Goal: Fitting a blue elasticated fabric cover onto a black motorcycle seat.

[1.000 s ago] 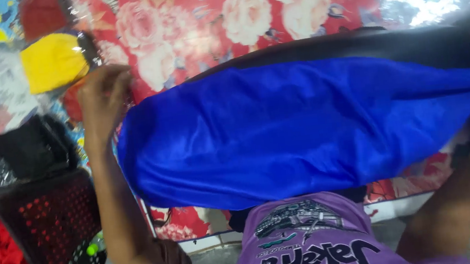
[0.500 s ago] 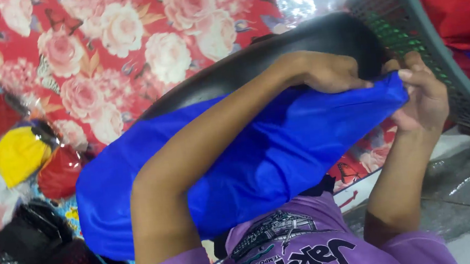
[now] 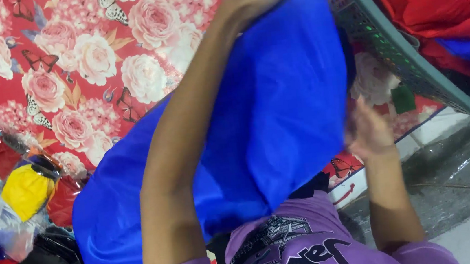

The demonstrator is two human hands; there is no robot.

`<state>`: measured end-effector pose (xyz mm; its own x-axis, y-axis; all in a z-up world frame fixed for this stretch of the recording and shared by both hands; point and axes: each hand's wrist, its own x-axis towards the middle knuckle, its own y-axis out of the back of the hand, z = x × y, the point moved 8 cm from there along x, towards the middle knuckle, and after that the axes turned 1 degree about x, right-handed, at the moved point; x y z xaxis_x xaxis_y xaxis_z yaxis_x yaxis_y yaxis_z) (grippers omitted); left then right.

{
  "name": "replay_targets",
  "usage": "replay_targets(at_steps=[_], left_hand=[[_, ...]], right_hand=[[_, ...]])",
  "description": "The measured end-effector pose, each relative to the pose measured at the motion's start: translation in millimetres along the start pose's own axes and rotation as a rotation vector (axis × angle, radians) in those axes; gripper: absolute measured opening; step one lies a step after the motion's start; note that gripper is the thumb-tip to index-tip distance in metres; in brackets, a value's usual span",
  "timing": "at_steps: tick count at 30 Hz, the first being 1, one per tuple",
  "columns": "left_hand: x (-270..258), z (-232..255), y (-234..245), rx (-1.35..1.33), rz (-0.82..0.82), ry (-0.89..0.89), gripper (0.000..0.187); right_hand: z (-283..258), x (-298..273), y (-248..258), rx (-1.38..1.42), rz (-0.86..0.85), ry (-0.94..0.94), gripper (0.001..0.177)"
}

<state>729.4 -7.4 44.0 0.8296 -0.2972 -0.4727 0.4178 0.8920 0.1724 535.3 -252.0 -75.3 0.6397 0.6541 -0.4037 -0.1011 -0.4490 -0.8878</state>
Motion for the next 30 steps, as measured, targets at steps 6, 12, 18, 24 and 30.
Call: replay_targets(at_steps=[6,12,18,24,30], left_hand=[[36.8,-49.6,-12.5,0.315,-0.197,0.034,0.028],[98.2,-74.2,-27.6,0.545,-0.244,-0.265,0.027],[126.6,-104.1,-26.7,0.689,-0.160,-0.598,0.034],[130.9,-125.1,3.1,0.656,0.081,-0.453,0.028],[134.4,-141.3,15.0,0.639,0.227,-0.343,0.017]], right_hand=[[-60.8,-10.3,89.9,-0.087,0.526,0.380,0.018],[-33.3,18.1,150.1,-0.074,0.615,0.494,0.008],[-27.2,35.3,107.5,-0.069,0.722,0.509,0.013],[-28.8,41.7,104.1,-0.130,0.715,0.547,0.010],[-42.5,47.2,93.3,-0.038,0.570,0.602,0.026]])
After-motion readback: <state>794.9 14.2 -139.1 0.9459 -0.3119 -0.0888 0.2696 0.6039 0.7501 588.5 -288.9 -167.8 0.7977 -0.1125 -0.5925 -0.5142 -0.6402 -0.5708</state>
